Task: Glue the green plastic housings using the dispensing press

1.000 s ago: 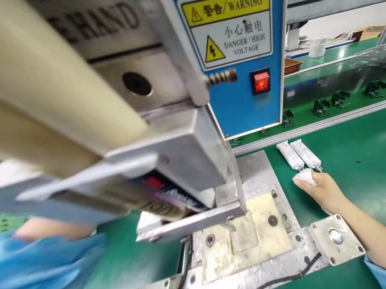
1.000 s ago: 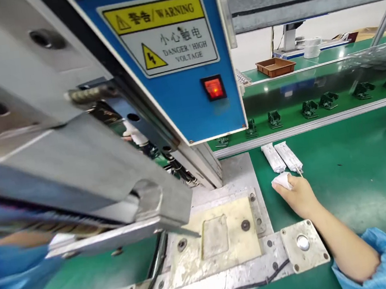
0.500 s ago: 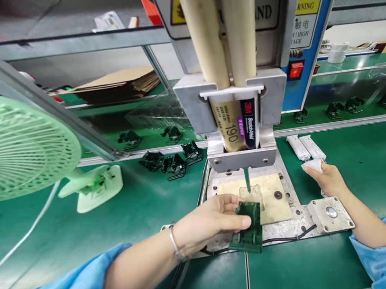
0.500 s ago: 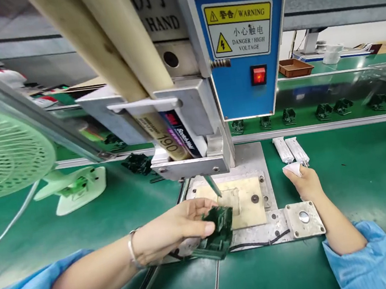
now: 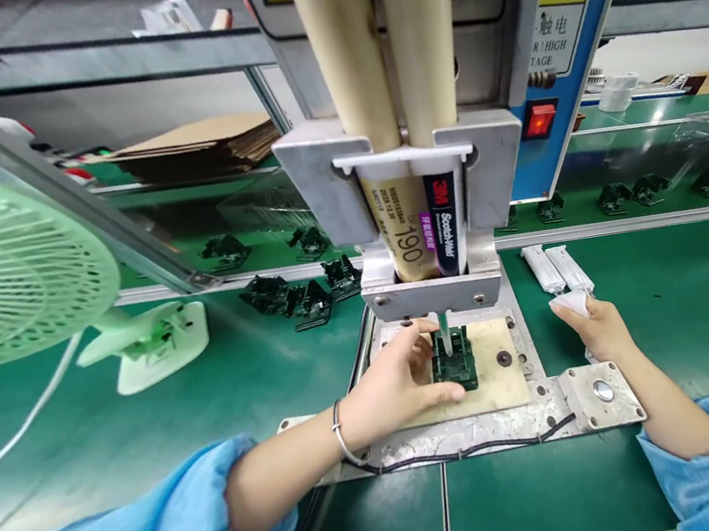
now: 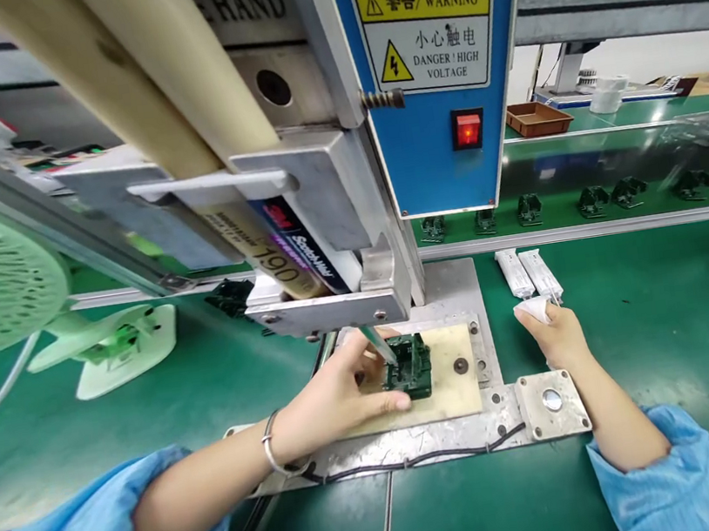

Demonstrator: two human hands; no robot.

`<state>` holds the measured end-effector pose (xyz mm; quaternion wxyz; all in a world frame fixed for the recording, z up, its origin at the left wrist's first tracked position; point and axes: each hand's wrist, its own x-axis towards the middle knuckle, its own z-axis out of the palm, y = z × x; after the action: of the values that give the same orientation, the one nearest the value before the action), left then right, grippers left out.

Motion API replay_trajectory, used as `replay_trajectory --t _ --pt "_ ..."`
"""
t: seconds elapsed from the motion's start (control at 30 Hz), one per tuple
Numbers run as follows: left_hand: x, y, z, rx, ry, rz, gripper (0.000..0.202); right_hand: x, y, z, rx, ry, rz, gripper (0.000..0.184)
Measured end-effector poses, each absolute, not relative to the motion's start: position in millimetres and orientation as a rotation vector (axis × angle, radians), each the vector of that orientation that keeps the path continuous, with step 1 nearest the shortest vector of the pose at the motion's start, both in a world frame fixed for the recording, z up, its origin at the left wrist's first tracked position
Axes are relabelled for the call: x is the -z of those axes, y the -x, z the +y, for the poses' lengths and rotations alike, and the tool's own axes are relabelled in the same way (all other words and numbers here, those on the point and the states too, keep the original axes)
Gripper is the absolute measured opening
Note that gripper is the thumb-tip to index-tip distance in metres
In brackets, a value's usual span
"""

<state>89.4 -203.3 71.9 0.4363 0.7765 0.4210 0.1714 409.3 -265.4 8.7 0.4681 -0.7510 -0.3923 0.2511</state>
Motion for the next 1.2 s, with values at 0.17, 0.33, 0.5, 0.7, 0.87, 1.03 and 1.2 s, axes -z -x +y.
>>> replay_trajectory --t 0.17,0.33,0.5,0.7,0.87,1.03,1.2 --pt "-93 -36 -202 -0.407 -2.128 1.344 0.084 -27 -416 -310 -0.713 1.889 -0.984 0.048" --pt "-86 33 -214 -0.216 -1.627 1.533 0.069 -23 -412 -359 -0.977 1.980 -0.895 0.054" --pt "-70 45 -231 -0.353 -1.384 1.463 0.068 -17 -404 -370 -0.907 1.928 -0.823 0.056" --pt "-82 27 -194 -0.472 -1.332 1.403 0.073 -43 -428 -335 -0.935 2.061 -1.126 0.047" --pt "-75 -8 -141 -0.676 -1.274 1.141 0.053 -48 -412 -267 -1.054 1.775 -1.066 0.050" --pt "-40 -23 -120 -0.825 -1.188 1.088 0.053 -21 -399 -240 -1.112 1.654 -1.012 0.061" --pt "-27 -22 -120 -0.859 -1.143 1.111 0.056 -12 -399 -247 -1.050 1.635 -0.966 0.062"
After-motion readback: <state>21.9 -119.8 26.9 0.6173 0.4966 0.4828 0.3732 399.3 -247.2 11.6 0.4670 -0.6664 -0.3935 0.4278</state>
